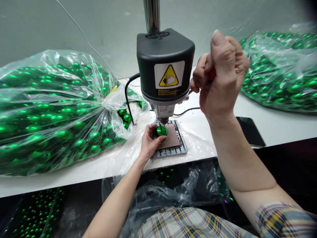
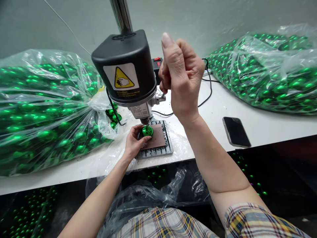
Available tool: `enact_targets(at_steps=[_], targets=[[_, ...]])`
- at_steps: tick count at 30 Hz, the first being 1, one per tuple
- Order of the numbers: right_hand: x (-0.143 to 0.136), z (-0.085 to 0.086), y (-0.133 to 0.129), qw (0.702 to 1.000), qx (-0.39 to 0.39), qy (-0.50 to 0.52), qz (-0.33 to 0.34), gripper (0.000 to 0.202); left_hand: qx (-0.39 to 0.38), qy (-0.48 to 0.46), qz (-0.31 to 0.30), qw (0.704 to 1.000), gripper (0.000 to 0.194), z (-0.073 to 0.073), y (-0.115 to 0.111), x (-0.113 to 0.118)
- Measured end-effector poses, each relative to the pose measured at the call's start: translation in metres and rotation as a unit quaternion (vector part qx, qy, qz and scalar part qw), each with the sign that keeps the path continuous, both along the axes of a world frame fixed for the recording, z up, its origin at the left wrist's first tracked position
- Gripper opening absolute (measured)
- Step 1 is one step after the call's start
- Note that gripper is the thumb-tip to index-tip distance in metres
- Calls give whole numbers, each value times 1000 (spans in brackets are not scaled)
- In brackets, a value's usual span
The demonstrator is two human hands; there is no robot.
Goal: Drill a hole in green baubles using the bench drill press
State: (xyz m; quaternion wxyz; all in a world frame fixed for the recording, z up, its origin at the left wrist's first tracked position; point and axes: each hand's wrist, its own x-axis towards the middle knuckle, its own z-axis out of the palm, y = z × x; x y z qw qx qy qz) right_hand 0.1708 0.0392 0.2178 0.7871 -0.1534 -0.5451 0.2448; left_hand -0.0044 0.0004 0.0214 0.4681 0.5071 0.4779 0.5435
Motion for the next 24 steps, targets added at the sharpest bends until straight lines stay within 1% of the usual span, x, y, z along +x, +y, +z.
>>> enact_targets(at_steps=[3,7,10,15,19,24], targets=[[-1,0,0,1000,0,0,0,52,-1,14,-22,1000,57,0,-2,1],[-1,1,-1,1000,-8,4,-6,54,17,17,-59,998,53,2,-6,7],[-1,1,-1,1000,-7,6,-2,55,18,29,-69,997,52,0,-7,10],[-2,2,-3,1000,-12,7,-3,55,17,45,-52,998,51,-5,-7,10],[-4,4,-2,1000,-1,28,10,53,9,66,-36,997,52,-9,-7,14],[-3,2,-1,999,0,43,32,51,9,71,-27,997,54,-9,-7,16]])
